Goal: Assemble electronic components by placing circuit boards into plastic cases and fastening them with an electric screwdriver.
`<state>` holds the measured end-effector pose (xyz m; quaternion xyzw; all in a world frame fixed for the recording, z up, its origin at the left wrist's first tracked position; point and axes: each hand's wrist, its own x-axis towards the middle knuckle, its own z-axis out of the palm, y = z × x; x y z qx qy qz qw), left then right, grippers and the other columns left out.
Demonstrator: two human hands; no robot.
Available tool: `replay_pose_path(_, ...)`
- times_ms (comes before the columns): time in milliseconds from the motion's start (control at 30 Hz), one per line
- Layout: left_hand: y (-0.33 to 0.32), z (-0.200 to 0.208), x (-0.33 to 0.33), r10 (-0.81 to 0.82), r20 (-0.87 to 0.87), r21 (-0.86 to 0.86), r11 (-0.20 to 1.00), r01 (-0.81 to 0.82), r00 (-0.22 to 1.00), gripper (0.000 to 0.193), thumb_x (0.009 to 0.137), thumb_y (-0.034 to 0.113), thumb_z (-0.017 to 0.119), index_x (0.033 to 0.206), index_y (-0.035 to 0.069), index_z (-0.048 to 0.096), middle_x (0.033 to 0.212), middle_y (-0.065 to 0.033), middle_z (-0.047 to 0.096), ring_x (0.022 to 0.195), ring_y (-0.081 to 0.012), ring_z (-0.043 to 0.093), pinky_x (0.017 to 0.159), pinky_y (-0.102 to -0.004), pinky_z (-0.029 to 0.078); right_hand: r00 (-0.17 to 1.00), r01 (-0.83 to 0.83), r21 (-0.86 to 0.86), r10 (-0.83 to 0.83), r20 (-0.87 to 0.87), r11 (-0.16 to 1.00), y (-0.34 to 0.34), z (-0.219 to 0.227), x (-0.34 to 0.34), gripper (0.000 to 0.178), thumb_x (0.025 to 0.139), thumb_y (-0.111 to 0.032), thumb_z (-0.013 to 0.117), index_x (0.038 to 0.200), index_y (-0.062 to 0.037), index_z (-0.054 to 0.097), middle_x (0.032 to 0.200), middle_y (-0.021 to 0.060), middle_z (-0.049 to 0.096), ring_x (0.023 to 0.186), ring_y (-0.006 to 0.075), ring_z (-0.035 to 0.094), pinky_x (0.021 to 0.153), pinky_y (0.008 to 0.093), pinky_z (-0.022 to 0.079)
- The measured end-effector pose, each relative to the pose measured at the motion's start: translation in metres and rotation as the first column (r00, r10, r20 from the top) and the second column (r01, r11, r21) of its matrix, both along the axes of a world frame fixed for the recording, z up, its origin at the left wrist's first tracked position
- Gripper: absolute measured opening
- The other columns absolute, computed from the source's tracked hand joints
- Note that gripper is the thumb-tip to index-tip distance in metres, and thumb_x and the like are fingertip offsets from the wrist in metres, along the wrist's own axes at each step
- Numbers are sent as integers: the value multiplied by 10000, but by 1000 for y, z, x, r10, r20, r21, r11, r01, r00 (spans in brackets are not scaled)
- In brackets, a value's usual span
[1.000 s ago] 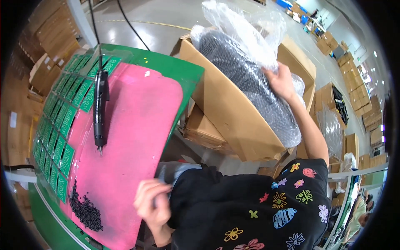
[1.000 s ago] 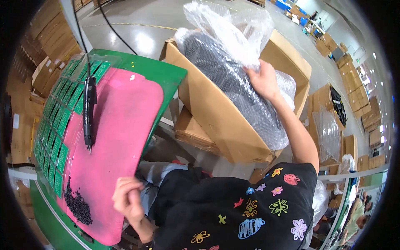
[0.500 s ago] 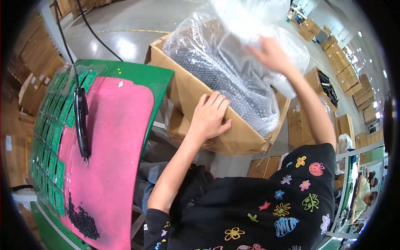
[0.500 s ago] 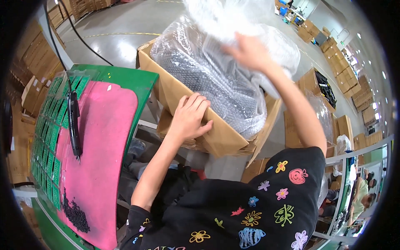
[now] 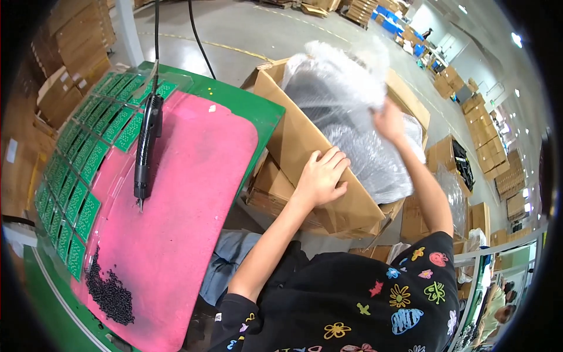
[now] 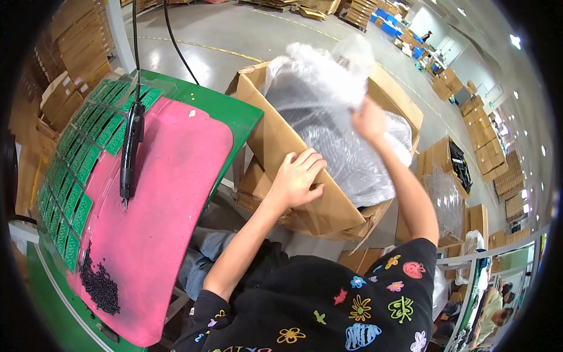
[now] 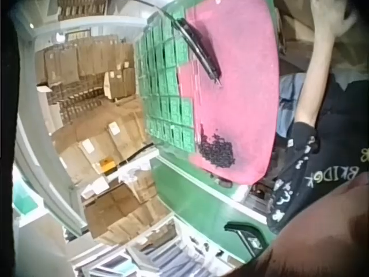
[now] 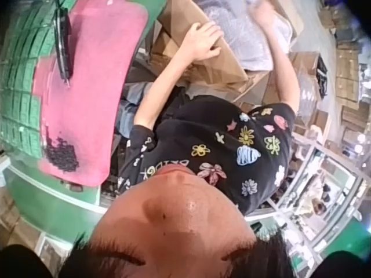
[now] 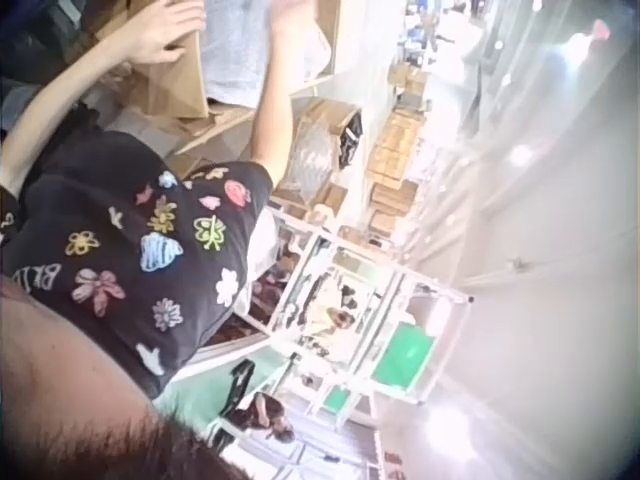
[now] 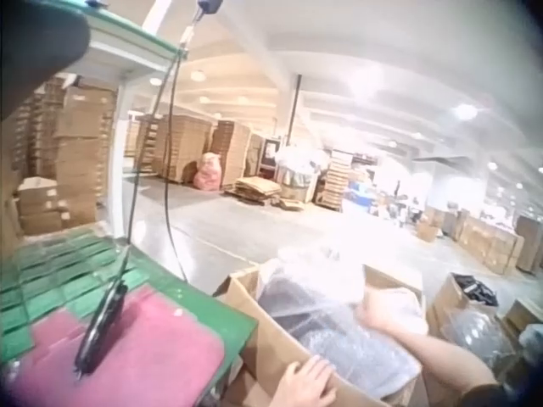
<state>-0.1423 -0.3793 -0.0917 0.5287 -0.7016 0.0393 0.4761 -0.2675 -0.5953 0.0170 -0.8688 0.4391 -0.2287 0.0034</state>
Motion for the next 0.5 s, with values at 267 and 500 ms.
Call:
replay_pose_path(267,-2,-4,1,42,-27,-17,999,-42,999,406,706,232,714,1059,68,598,1126,-84,594,1207,-243,515,905,-416,398,587,15,2,-11,809,1000,5,202,-77,450,865,-240,729,1167,80,634,1088,136,689,936,198,654,824,331,516)
replay_pose_path(500,0,4,-4,45,30,10,999,-45,999,400,705,240,700,1058,71,612,1138,-73,600,1193,-230,522,921,-423,399,175,-4,-155,153,973,988,12,275,-136,433,841,-172,777,1119,118,614,1063,166,681,933,247,673,815,390,557)
